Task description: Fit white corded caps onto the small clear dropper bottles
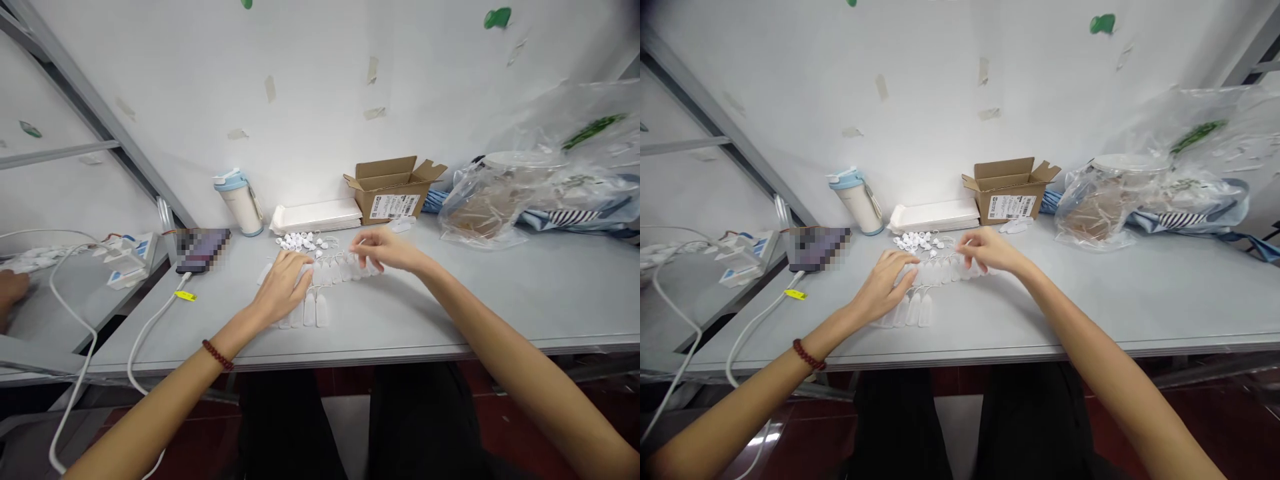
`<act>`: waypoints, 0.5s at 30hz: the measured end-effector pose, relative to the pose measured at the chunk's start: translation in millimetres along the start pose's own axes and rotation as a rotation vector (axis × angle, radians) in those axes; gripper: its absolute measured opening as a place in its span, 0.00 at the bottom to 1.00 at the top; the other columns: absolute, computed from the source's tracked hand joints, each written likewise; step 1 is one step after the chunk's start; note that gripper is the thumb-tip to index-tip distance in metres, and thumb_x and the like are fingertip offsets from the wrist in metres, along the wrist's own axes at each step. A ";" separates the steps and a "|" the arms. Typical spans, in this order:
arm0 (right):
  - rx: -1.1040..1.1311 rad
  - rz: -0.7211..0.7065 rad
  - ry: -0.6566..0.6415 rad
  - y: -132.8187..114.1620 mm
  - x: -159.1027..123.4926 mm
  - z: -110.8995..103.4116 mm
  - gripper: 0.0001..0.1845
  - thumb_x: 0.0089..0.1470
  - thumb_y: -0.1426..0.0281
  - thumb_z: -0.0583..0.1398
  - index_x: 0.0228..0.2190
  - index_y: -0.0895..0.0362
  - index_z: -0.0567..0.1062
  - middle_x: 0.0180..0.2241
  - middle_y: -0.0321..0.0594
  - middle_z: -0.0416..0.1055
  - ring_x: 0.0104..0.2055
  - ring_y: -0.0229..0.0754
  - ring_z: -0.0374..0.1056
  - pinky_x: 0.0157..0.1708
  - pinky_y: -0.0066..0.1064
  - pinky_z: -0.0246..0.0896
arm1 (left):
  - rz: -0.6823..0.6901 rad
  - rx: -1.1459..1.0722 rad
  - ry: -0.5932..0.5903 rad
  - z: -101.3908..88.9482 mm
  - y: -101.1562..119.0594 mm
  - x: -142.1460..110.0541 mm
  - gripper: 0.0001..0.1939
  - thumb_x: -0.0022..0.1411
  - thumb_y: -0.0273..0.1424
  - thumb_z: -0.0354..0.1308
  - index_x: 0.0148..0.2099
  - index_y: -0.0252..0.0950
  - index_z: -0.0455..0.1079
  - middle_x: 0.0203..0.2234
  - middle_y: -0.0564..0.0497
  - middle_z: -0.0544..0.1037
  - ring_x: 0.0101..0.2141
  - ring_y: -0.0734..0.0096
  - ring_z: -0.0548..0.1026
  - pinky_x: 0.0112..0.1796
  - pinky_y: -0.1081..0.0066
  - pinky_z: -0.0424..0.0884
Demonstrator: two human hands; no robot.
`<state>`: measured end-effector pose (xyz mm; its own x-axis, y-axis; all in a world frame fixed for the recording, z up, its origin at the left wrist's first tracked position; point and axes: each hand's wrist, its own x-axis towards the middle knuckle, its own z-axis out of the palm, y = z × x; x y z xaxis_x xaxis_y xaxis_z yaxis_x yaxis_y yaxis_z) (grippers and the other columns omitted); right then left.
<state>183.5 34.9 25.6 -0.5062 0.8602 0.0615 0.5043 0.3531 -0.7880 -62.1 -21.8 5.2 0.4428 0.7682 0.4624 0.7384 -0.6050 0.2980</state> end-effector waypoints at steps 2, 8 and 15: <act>-0.248 0.037 0.262 19.0 8.2 -12.4 0.09 0.55 0.68 0.54 0.30 0.60 0.72 0.24 0.40 0.74 0.19 0.33 0.63 0.25 0.27 0.57 | -0.020 0.023 -0.022 5.5 -7.2 16.4 0.13 0.63 0.27 0.44 0.45 0.32 0.68 0.41 0.45 0.74 0.47 0.61 0.65 0.48 0.60 0.65; -0.777 0.181 0.460 71.0 18.6 -42.4 0.12 0.52 0.77 0.53 0.37 0.60 0.75 0.41 0.49 0.73 0.43 0.48 0.67 0.37 0.33 0.58 | -0.001 0.095 -0.181 35.6 -28.5 71.0 0.19 0.56 0.19 0.43 0.43 0.32 0.71 0.45 0.45 0.74 0.49 0.60 0.64 0.49 0.60 0.63; -0.889 0.238 0.376 93.4 17.1 -51.4 0.23 0.48 0.82 0.53 0.45 0.61 0.73 0.46 0.51 0.70 0.50 0.50 0.63 0.44 0.33 0.58 | 0.032 0.083 -0.275 66.6 -33.4 96.6 0.16 0.50 0.19 0.47 0.34 0.35 0.74 0.36 0.43 0.78 0.45 0.56 0.68 0.48 0.54 0.62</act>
<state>258.0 101.5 -15.5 -0.1467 0.9508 0.2729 0.9828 0.1714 -0.0687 -10.1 86.5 -15.7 0.5798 0.7836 0.2232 0.7557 -0.6196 0.2123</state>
